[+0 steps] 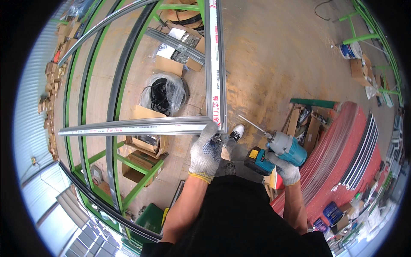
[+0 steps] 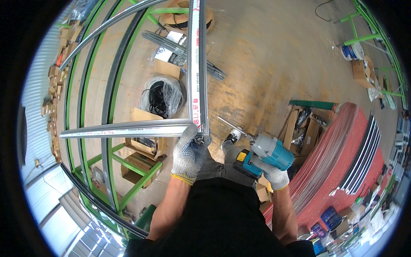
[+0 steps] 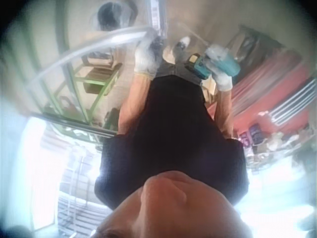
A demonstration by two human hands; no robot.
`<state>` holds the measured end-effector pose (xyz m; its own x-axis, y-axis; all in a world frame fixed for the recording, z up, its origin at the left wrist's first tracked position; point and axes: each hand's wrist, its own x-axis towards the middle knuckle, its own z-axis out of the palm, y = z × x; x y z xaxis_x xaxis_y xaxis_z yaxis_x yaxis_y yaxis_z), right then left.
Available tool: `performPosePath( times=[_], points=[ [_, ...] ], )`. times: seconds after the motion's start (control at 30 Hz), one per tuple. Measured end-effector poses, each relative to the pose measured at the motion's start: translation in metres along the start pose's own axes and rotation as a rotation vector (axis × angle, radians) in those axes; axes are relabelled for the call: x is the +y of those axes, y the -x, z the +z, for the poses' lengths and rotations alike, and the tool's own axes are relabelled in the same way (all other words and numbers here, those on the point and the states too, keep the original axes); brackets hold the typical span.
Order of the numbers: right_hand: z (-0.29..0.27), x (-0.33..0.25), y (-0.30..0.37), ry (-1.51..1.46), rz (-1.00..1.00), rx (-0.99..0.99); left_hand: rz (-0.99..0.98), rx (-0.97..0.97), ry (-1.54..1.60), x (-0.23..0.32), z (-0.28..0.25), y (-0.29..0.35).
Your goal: The person assembles a metal frame by aligning aluminum extrusions and fastening them with a cordless drill. They repeatedly position pieces, insert fasteners, and tighten joints, then place the assembled frame aside and continue with additional frame sections.
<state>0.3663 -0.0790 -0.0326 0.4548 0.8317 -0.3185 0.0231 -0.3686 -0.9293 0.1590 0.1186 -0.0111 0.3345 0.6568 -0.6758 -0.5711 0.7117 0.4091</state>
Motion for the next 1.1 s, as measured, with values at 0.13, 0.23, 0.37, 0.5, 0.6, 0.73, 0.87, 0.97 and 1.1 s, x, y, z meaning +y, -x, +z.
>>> performPosePath(
  times=[0.13,0.23,0.37,0.5,0.6,0.73,0.87,0.97,1.1],
  points=[
    [-0.002,-0.010,-0.020,-0.125,0.031,-0.069,0.078,0.141,-0.144,0.003,0.000,0.003],
    [0.001,-0.009,-0.031,-0.107,-0.020,-0.145,0.139,0.161,-0.155,0.006,-0.003,0.010],
    [0.005,-0.009,-0.039,-0.250,0.225,-0.233,0.156,0.247,-0.158,0.009,-0.003,0.016],
    [0.011,-0.015,-0.043,-0.282,0.197,-0.284,0.167,0.242,-0.120,0.010,-0.001,0.015],
    [0.012,-0.020,-0.048,-0.220,0.190,-0.314,0.188,0.229,-0.171,0.011,-0.002,0.015],
    [0.010,-0.025,-0.058,-0.400,0.265,-0.359,0.191,0.261,-0.191,0.012,-0.003,0.014],
    [0.018,-0.024,-0.070,-0.428,0.378,-0.427,0.201,0.282,-0.209,0.014,-0.003,0.011],
    [0.027,-0.022,-0.074,-0.558,0.379,-0.415,0.205,0.270,-0.255,0.020,-0.005,0.011],
    [0.021,-0.018,-0.091,-0.586,0.342,-0.527,0.180,0.270,-0.280,0.032,-0.013,0.015]
  ],
)
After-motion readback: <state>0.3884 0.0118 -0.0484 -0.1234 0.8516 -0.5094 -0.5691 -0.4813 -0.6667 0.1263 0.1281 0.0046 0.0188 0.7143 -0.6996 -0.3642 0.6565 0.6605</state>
